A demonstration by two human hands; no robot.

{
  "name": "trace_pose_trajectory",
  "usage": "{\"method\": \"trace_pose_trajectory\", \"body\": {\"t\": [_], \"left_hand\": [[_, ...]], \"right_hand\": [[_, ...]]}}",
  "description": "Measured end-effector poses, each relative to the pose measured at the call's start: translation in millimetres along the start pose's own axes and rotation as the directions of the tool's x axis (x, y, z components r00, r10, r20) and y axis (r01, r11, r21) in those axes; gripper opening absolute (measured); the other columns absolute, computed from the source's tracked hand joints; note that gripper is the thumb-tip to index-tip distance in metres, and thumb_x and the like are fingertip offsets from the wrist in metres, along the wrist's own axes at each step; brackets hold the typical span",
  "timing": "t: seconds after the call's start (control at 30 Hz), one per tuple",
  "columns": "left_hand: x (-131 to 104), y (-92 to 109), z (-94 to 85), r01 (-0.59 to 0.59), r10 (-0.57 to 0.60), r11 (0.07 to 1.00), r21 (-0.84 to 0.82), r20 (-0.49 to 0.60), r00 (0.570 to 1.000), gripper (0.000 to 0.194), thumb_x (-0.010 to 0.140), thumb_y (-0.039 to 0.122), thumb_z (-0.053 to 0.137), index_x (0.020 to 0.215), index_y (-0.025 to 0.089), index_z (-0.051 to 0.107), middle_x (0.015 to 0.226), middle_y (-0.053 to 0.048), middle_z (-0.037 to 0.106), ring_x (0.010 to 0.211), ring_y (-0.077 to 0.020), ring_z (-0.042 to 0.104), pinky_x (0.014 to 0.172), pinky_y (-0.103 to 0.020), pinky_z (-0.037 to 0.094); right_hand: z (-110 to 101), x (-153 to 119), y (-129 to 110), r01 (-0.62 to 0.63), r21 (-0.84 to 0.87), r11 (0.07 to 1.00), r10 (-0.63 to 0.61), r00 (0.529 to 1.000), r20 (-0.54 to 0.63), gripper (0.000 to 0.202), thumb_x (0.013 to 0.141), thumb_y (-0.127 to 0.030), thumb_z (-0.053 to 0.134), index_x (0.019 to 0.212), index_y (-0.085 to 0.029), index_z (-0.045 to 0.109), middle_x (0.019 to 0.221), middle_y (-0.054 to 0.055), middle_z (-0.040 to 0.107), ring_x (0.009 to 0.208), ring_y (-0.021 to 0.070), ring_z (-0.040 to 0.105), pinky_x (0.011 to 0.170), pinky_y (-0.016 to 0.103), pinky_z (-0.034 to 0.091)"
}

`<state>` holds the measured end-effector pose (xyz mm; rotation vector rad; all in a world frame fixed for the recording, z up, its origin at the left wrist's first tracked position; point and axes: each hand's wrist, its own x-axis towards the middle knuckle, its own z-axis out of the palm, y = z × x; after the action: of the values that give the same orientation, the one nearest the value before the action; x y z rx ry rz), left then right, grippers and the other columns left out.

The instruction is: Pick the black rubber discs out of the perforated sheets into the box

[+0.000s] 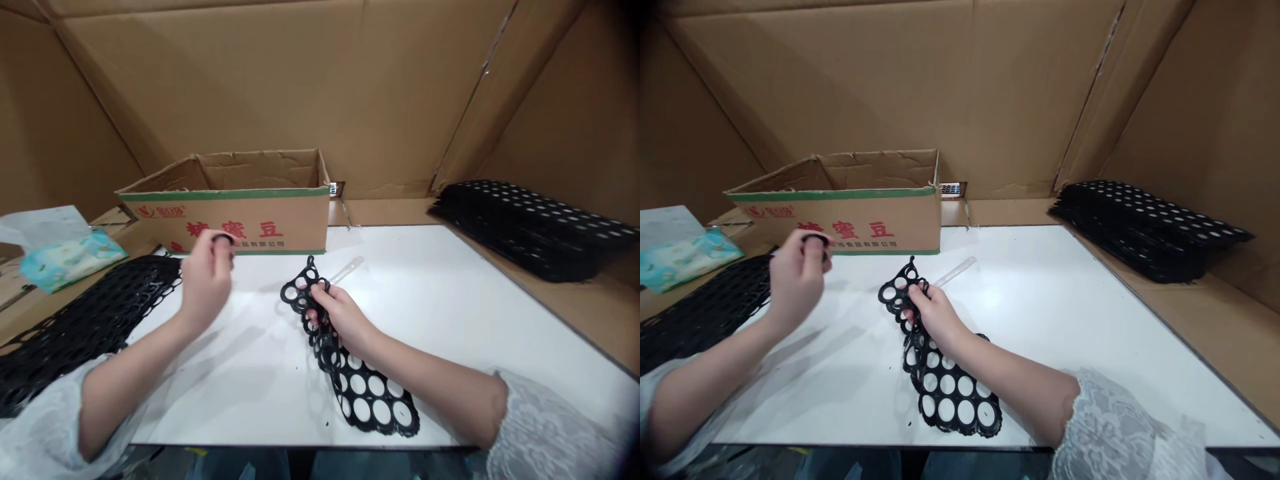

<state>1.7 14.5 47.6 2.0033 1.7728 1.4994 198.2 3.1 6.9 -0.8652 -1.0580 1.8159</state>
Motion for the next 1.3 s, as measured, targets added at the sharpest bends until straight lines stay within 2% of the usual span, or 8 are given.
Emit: {"method": "trace_pose_trajectory", "body": {"t": [0.1,0.2,0.6,0.77,0.87,1.07,1.17,1.3], "left_hand": [[-20.3,10.3,9.0,-0.294,0.235,0.936,0.193,0.276,0.932,0.021,0.083,0.022,0.033,0.099,0.019,0.047,0.076,-0.001,0.054,0.065,-0.0121,0.052,0.059,-0.022,0.039],[-38.3,19.0,21.7,-0.39,0.263,0.898,0.202,0.465,0.846,0.025,0.082,0.019,0.031,0.104,0.02,0.044,0.091,-0.005,0.056,0.075,-0.0149,0.055,0.065,-0.025,0.042],[-47.0,33.0,25.8,0.088,0.025,0.988,-0.128,0.692,0.721,0.023,0.086,0.039,0.029,0.082,0.019,0.04,0.06,0.003,0.051,0.055,-0.0114,0.048,0.054,-0.023,0.035],[-47.6,30.5,34.5,0.471,-0.053,0.807,-0.357,0.749,0.66,0.027,0.086,0.043,0.027,0.078,0.019,0.036,0.056,0.005,0.043,0.056,-0.0102,0.053,0.053,-0.021,0.037],[-47.2,28.8,36.7,0.565,-0.068,0.722,-0.4,0.771,0.633,0.028,0.085,0.044,0.028,0.078,0.019,0.037,0.056,0.004,0.046,0.053,-0.0099,0.052,0.05,-0.02,0.036],[-46.1,32.5,24.3,0.261,-0.049,0.941,-0.214,0.677,0.734,0.027,0.086,0.04,0.027,0.086,0.019,0.044,0.062,0.002,0.055,0.054,-0.0108,0.051,0.053,-0.022,0.039],[-45.1,35.4,17.6,0.053,0.024,0.994,-0.092,0.681,0.732,0.025,0.087,0.035,0.025,0.095,0.02,0.044,0.07,0.0,0.059,0.06,-0.0126,0.053,0.059,-0.024,0.041],[-43.8,35.5,15.7,-0.001,0.046,0.998,-0.068,0.669,0.742,0.025,0.087,0.033,0.022,0.093,0.019,0.042,0.077,-0.002,0.06,0.068,-0.0142,0.055,0.064,-0.026,0.042]], "right_hand": [[2.4,-1.7,-1.6,-0.034,0.009,0.999,0.033,0.996,0.081,0.022,0.072,-0.036,0.054,0.081,-0.015,0.05,0.064,-0.001,0.052,0.057,0.0089,0.051,0.05,0.021,0.04],[4.2,-5.0,-3.1,0.014,-0.074,0.997,-0.001,0.985,0.174,0.021,0.069,-0.03,0.059,0.084,-0.016,0.051,0.073,0.0,0.057,0.065,0.0111,0.056,0.062,0.025,0.045],[2.5,-6.5,0.4,0.075,-0.124,0.989,-0.05,0.98,0.195,0.018,0.073,-0.032,0.054,0.079,-0.016,0.048,0.067,-0.002,0.057,0.058,0.0105,0.055,0.061,0.027,0.045],[2.2,-6.7,1.9,0.097,-0.168,0.981,-0.061,0.977,0.205,0.018,0.077,-0.033,0.048,0.076,-0.016,0.047,0.066,0.0,0.056,0.055,0.0087,0.05,0.06,0.025,0.041],[3.3,-7.9,0.6,0.099,-0.19,0.977,-0.056,0.974,0.217,0.018,0.078,-0.034,0.047,0.076,-0.015,0.047,0.066,0.0,0.057,0.056,0.0087,0.05,0.06,0.026,0.041],[5.9,-10.3,-2.7,0.088,-0.195,0.977,-0.048,0.979,0.2,0.021,0.074,-0.036,0.052,0.081,-0.016,0.05,0.067,0.0,0.057,0.056,0.0091,0.051,0.059,0.026,0.043],[4.0,-9.3,-3.3,0.117,-0.232,0.966,-0.07,0.977,0.199,0.023,0.073,-0.036,0.054,0.078,-0.014,0.053,0.066,0.0,0.057,0.057,0.0092,0.051,0.062,0.027,0.043],[-0.3,-7.7,-1.8,0.151,-0.299,0.942,-0.094,0.976,0.197,0.023,0.069,-0.037,0.057,0.068,-0.014,0.054,0.061,-0.001,0.055,0.06,0.0102,0.05,0.064,0.027,0.041]]}}
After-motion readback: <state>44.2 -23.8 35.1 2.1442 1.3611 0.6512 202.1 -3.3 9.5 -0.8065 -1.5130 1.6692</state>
